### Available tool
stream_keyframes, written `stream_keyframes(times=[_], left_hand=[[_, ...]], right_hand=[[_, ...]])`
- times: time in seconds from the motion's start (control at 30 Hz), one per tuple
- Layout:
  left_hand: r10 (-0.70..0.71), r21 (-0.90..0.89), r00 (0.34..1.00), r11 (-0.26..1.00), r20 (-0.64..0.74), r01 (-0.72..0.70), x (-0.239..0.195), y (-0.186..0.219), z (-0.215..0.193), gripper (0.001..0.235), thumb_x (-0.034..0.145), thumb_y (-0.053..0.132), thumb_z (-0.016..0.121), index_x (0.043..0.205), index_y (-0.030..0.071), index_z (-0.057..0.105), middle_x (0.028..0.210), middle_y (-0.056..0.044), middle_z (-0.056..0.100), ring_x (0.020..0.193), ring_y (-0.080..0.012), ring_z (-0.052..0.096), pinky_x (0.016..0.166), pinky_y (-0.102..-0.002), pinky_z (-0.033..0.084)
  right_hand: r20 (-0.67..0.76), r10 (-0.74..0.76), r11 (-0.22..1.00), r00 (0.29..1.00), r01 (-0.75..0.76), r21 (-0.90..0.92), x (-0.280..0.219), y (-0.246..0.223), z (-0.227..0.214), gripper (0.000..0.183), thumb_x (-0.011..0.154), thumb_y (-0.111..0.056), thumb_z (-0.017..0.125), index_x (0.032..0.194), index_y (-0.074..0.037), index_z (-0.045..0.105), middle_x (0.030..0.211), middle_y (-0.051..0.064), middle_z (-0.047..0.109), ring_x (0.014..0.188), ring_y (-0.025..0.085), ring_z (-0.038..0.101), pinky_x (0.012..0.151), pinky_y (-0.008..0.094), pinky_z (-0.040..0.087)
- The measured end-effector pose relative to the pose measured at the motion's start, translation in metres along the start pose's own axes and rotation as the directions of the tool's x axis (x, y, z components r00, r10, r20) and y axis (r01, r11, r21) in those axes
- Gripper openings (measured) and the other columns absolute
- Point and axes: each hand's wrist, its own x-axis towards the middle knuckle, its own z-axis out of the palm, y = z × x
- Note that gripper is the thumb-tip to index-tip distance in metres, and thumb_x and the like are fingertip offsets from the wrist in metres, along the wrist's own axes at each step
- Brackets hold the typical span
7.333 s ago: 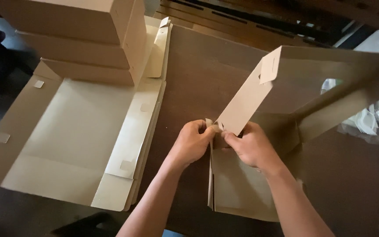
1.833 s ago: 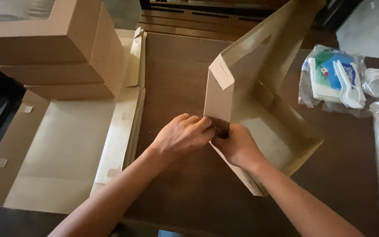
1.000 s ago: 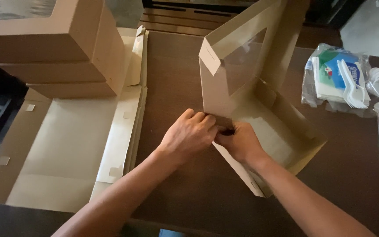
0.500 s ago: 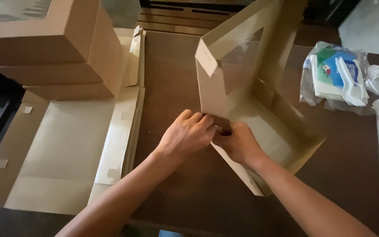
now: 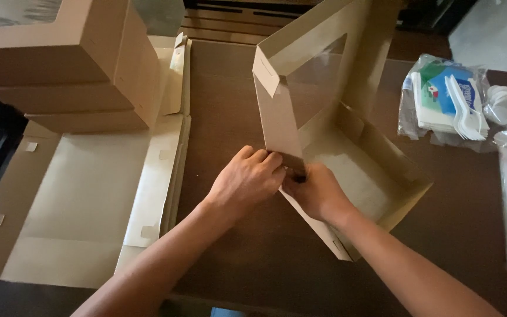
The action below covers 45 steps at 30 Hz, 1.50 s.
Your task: The person folds a flat cardboard box into a three-dimensional container with a clear window on the lid. They fold side flaps, tuck tabs into slots, and secure the lid by folding and tucking the top flaps. The completed box is placed on the table.
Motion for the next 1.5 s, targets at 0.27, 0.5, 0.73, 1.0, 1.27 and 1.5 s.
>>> stream_keyframes(times=[0.27, 0.5, 0.73, 1.0, 1.27, 1.5], left_hand=[[-0.013, -0.028, 1.0, 1.0, -0.008, 0.013, -0.001, 0.0, 0.005, 0.005, 0.083, 0.013, 0.071, 0.083, 0.017, 0.071, 0.087, -0.002, 0.058, 0.069, -0.0204, 0.059, 0.062, -0.035, 0.04], [0.002, -0.056, 1.0, 0.998, 0.014, -0.001, -0.002, -0.002, 0.009, 0.005, 0.079, 0.014, 0.072, 0.082, 0.017, 0.07, 0.088, -0.002, 0.057, 0.071, -0.0211, 0.06, 0.063, -0.035, 0.041], [0.024, -0.017, 0.999, 1.0, 0.021, -0.023, -0.002, -0.001, 0.003, 0.008, 0.079, 0.012, 0.073, 0.081, 0.018, 0.068, 0.086, -0.001, 0.055, 0.069, -0.0199, 0.058, 0.063, -0.035, 0.04], [0.0, -0.015, 0.998, 1.0, 0.057, 0.001, 0.0, 0.001, 0.001, 0.006, 0.079, 0.018, 0.073, 0.082, 0.021, 0.069, 0.087, 0.001, 0.057, 0.071, -0.018, 0.06, 0.065, -0.034, 0.043], [-0.077, -0.02, 0.995, 0.997, 0.065, 0.079, -0.002, 0.004, -0.015, 0.013, 0.079, 0.023, 0.075, 0.089, 0.024, 0.067, 0.088, 0.001, 0.058, 0.075, -0.0187, 0.062, 0.067, -0.032, 0.047], [-0.074, -0.07, 0.992, 0.994, 0.099, 0.081, -0.02, 0.0, -0.003, 0.008, 0.086, 0.021, 0.074, 0.089, 0.017, 0.068, 0.098, -0.002, 0.059, 0.094, -0.0222, 0.07, 0.081, -0.028, 0.055]], right_hand=[[-0.053, -0.001, 0.998, 0.999, -0.003, -0.066, -0.008, -0.024, -0.002, 0.022, 0.087, -0.019, 0.073, 0.081, 0.002, 0.075, 0.068, 0.022, 0.069, 0.068, 0.035, 0.068, 0.062, 0.044, 0.05], [-0.078, 0.008, 0.996, 0.997, -0.015, -0.088, 0.001, -0.006, 0.005, 0.028, 0.091, -0.026, 0.07, 0.072, -0.006, 0.073, 0.059, 0.013, 0.064, 0.059, 0.025, 0.061, 0.057, 0.039, 0.049], [-0.067, -0.014, 0.999, 0.998, 0.012, -0.031, -0.009, -0.007, 0.003, 0.038, 0.09, -0.028, 0.069, 0.063, -0.002, 0.064, 0.054, 0.017, 0.057, 0.054, 0.025, 0.052, 0.054, 0.043, 0.042], [-0.01, -0.114, 0.987, 0.993, 0.115, 0.109, -0.011, -0.015, -0.002, 0.038, 0.095, -0.022, 0.067, 0.06, -0.008, 0.06, 0.05, 0.008, 0.05, 0.053, 0.018, 0.046, 0.051, 0.032, 0.04], [0.131, 0.06, 0.993, 0.99, -0.046, -0.108, -0.04, -0.075, -0.033, 0.033, 0.093, -0.028, 0.063, 0.08, 0.0, 0.073, 0.073, 0.019, 0.07, 0.073, 0.029, 0.065, 0.066, 0.043, 0.05], [-0.07, -0.104, 0.934, 0.992, 0.073, -0.35, -0.08, -0.067, -0.104, 0.039, 0.097, -0.037, 0.062, 0.115, -0.006, 0.078, 0.107, 0.02, 0.078, 0.105, 0.037, 0.075, 0.092, 0.047, 0.059]])
